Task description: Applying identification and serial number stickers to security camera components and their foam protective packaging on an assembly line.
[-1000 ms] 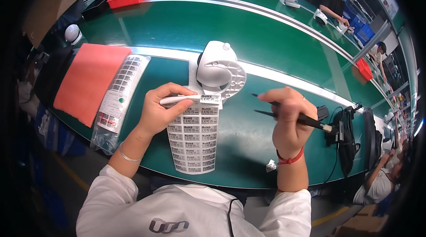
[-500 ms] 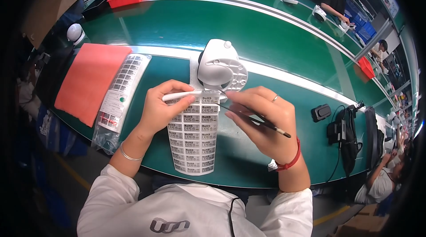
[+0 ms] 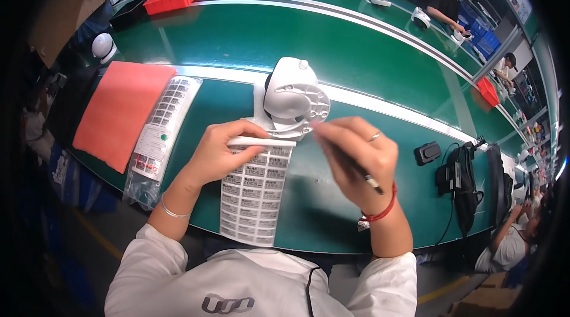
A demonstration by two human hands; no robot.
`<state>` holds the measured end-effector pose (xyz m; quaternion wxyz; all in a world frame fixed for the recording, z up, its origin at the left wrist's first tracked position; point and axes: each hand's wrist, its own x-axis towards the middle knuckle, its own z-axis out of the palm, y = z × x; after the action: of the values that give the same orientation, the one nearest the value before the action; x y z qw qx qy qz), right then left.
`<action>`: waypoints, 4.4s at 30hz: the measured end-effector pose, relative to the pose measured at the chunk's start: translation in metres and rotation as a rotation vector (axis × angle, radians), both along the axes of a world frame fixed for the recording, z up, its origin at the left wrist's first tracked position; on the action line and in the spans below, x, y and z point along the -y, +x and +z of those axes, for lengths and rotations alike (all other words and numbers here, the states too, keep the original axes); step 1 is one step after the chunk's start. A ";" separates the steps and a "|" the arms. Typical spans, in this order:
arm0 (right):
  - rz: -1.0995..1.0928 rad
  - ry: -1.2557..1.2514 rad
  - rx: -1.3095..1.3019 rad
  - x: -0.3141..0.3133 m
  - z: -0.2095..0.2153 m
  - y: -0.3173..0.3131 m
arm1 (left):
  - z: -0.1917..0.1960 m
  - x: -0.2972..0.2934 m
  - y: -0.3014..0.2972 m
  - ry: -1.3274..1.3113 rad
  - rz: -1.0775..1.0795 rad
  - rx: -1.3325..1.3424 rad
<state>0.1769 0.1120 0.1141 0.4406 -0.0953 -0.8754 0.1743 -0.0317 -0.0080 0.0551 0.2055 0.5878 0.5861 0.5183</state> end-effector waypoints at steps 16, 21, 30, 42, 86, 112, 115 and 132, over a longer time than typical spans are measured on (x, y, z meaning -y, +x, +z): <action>0.056 0.301 0.036 -0.027 -0.093 -0.005 | -0.007 -0.003 -0.009 -0.306 -0.152 -0.282; 0.064 0.285 0.060 -0.031 -0.093 -0.010 | -0.008 -0.003 -0.010 -0.287 -0.154 -0.266; 0.120 0.278 0.059 -0.039 -0.096 -0.013 | -0.007 -0.003 -0.012 -0.300 -0.154 -0.260; 0.132 0.216 0.055 -0.041 -0.101 -0.014 | -0.006 -0.003 -0.011 -0.313 -0.143 -0.259; -0.030 0.259 0.121 -0.008 -0.105 -0.023 | -0.013 -0.002 -0.013 -0.284 -0.147 -0.296; -0.066 -0.499 0.002 -0.046 0.023 -0.007 | -0.019 -0.004 -0.016 -0.417 -0.014 -0.390; -0.078 -0.106 0.349 -0.062 0.025 -0.030 | -0.027 -0.005 -0.015 -0.437 0.051 -0.426; -0.351 -0.072 0.321 -0.145 -0.017 -0.054 | -0.027 -0.003 -0.016 -0.362 0.025 -0.461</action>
<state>0.1234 0.2573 0.0970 0.3155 -0.2881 -0.8976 0.1088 -0.0479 -0.0049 0.0281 0.1619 0.6365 0.7077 0.2606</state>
